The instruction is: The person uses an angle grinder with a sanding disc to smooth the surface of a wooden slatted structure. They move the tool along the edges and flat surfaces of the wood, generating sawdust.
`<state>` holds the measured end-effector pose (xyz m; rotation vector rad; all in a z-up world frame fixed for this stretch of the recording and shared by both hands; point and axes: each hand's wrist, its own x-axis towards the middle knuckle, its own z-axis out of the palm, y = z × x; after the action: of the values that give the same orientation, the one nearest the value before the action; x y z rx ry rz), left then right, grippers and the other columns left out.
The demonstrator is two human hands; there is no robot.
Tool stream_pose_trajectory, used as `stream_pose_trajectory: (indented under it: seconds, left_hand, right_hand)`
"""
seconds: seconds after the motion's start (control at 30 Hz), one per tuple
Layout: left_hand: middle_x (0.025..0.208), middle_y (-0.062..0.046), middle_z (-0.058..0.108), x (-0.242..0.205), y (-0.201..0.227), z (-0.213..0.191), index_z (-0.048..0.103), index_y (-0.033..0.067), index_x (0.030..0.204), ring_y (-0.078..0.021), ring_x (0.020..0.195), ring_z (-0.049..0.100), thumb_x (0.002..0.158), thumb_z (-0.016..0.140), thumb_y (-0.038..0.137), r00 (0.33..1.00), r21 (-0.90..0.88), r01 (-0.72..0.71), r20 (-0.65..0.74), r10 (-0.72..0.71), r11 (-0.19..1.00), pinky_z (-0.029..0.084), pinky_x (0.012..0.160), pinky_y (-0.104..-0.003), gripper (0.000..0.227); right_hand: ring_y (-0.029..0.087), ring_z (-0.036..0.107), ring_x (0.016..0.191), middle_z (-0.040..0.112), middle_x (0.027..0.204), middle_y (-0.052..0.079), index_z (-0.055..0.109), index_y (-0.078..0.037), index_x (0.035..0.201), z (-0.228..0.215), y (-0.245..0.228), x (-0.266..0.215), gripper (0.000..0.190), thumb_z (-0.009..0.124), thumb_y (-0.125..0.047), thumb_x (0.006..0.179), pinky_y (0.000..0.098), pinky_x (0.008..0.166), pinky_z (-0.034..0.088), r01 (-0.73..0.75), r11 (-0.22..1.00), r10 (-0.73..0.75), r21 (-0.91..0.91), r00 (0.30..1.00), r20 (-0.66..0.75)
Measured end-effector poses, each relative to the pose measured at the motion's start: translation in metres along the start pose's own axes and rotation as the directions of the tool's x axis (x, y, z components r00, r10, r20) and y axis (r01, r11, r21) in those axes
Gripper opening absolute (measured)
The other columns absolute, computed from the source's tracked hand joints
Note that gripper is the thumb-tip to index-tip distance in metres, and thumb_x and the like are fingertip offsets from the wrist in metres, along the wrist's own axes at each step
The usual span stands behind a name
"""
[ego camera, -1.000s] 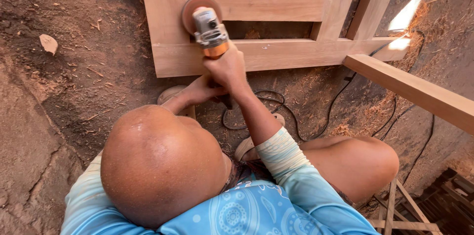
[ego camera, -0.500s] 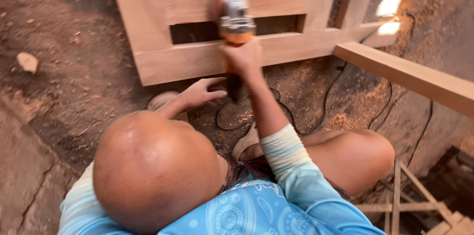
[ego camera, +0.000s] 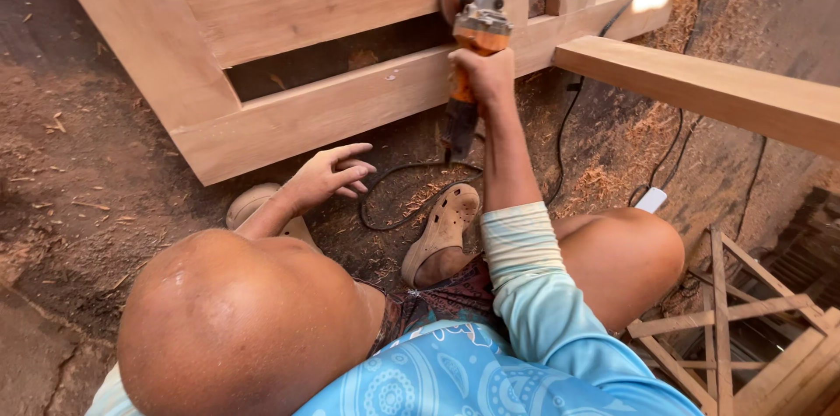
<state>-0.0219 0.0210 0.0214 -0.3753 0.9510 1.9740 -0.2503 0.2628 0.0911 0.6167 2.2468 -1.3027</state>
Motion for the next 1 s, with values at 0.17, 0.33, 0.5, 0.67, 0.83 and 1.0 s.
stream_pose_trajectory:
  seconds: [0.17, 0.33, 0.5, 0.67, 0.83, 1.0]
  left_hand:
    - [0.126, -0.014, 0.07, 0.002, 0.001, -0.003, 0.043, 0.0083, 0.154, -0.0173, 0.09, 0.071, 0.095, 0.066, 0.027, 1.0, 0.039, 0.013, -0.025, -0.012, 0.999, 0.062, 0.08, -0.033, 0.066]
    - [0.127, -0.016, 0.07, -0.003, 0.0, -0.008, 0.042, 0.008, 0.152, -0.0191, 0.09, 0.073, 0.095, 0.064, 0.031, 0.996, -0.007, -0.075, -0.051, 0.075, 0.997, 0.063, 0.079, -0.034, 0.065]
    - [0.128, -0.015, 0.063, -0.006, -0.001, -0.021, 0.049, -0.0012, 0.141, -0.0224, 0.096, 0.074, 0.1, 0.06, 0.037, 0.979, -0.095, -0.148, -0.152, 0.133, 0.984, 0.064, 0.079, -0.036, 0.058]
    - [0.127, -0.013, 0.067, -0.013, 0.008, -0.022, 0.052, -0.0021, 0.139, -0.0219, 0.097, 0.074, 0.1, 0.058, 0.04, 0.985, -0.051, -0.155, -0.084, 0.15, 0.987, 0.064, 0.082, -0.035, 0.058]
    - [0.128, -0.013, 0.067, -0.02, 0.018, -0.019, 0.044, 0.0064, 0.151, -0.0204, 0.095, 0.071, 0.098, 0.057, 0.039, 0.992, -0.038, -0.124, -0.039, 0.123, 0.992, 0.062, 0.085, -0.036, 0.063]
    - [0.13, -0.014, 0.067, -0.015, 0.017, -0.018, 0.043, 0.0033, 0.152, -0.0208, 0.097, 0.072, 0.1, 0.056, 0.037, 0.992, -0.057, -0.127, -0.013, 0.127, 0.99, 0.062, 0.084, -0.036, 0.063]
  right_hand:
    - [0.015, 0.068, 0.057, 0.07, 0.071, 0.008, 0.07, 0.001, 0.084, 0.04, -0.024, -0.009, 0.019, 0.079, -0.012, 0.073, 0.0315, 0.053, 0.056, 0.066, 0.992, -0.055, -0.105, 0.993, 0.108]
    - [0.018, 0.076, 0.073, 0.077, 0.079, 0.012, 0.073, -0.001, 0.087, 0.134, -0.06, -0.046, 0.037, 0.086, -0.027, 0.064, 0.0344, 0.069, 0.059, 0.294, 0.82, -0.195, -0.491, 0.95, 0.244]
    - [0.03, 0.078, 0.081, 0.078, 0.085, 0.017, 0.071, -0.004, 0.098, 0.225, -0.095, -0.084, 0.04, 0.079, -0.026, 0.065, 0.0402, 0.074, 0.061, 0.375, 0.772, -0.2, -0.513, 0.91, 0.363]
    - [0.038, 0.073, 0.09, 0.076, 0.092, 0.02, 0.069, -0.008, 0.108, 0.248, -0.127, -0.092, 0.047, 0.079, -0.028, 0.066, 0.0434, 0.079, 0.058, 0.37, 0.729, -0.161, -0.576, 0.91, 0.381]
    - [0.036, 0.074, 0.092, 0.078, 0.093, 0.017, 0.069, -0.009, 0.107, 0.221, -0.131, -0.083, 0.044, 0.074, -0.024, 0.065, 0.0422, 0.08, 0.059, 0.378, 0.724, -0.124, -0.577, 0.894, 0.431]
    - [0.037, 0.074, 0.088, 0.077, 0.089, 0.018, 0.069, -0.006, 0.103, 0.201, -0.113, -0.074, 0.042, 0.077, -0.023, 0.066, 0.0408, 0.077, 0.059, 0.341, 0.755, -0.13, -0.56, 0.915, 0.382]
